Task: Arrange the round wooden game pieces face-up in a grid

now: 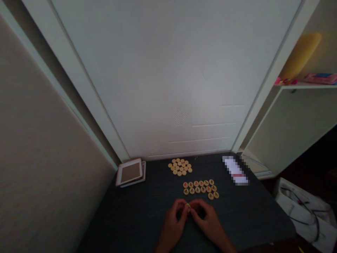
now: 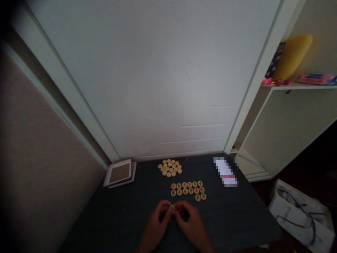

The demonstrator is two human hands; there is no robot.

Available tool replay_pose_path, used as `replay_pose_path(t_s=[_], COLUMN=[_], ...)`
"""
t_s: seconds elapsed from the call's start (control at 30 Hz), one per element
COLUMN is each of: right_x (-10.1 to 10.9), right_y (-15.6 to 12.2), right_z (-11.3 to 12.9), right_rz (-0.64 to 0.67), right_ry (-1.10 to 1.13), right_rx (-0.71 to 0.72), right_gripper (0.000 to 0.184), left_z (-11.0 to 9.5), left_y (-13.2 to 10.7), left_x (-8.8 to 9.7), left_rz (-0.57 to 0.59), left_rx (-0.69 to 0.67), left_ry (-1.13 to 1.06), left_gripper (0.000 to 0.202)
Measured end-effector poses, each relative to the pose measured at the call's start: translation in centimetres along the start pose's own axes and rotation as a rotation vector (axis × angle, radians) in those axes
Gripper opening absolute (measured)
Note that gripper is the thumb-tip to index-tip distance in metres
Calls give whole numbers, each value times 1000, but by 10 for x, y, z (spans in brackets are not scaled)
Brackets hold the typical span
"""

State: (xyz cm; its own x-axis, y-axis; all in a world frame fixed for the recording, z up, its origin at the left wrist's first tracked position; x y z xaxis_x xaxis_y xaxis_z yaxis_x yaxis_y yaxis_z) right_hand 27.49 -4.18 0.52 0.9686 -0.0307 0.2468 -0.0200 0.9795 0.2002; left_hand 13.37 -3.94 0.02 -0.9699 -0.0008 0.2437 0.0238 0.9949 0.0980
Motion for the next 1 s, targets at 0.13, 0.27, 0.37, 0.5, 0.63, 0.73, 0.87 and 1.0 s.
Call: replay_pose_path(t_s=[0.13,0.27,0.37,0.5,0.63,0.73,0.87,1.0], right_x=[-3,-2,-1,0,-1,8,40,58], right_y=[-2,-1,0,0,-7,-12,-13,-7], right_z=[6,1,-1,4,7,3,-5,-12], right_rz=[13,-15,-18,-45,-65,-80,-153,-114], right_ry=[-35,-63,-68,-77,-164,-284,-475,-648], right_rx=[37,42,51,156,294,376,449,482], right_gripper=[21,19,19,21,21,25,25,25], left_z=[0,4,7,7,6,8,13,16], left_y=[-1,-1,-1,0,-1,-2,-2,-2], left_x=[0,-1,-2,-2,-1,-1,-1,-2], left_rz=[9,23,27,22,36,43,35,30], left_rx=[10,13,13,17,19,6,5,9], left_ry=[-17,-14,-18,-16,3,37,92,147], left_gripper=[24,24,27,28,26,25,24,23])
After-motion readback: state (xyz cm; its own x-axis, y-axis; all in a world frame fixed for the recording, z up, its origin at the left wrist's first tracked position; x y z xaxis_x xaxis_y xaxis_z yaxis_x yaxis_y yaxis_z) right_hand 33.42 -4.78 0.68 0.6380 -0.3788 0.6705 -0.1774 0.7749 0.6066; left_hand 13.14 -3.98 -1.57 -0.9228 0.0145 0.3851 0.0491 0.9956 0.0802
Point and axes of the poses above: each hand's wrist, its own y-axis towards the middle knuckle, its own x-axis out of the back of the hand, z = x × y, the point moved 8 cm from there along y, towards the middle knuckle, and after that the axes turned 8 degrees about -z, right-handed, at the moved point
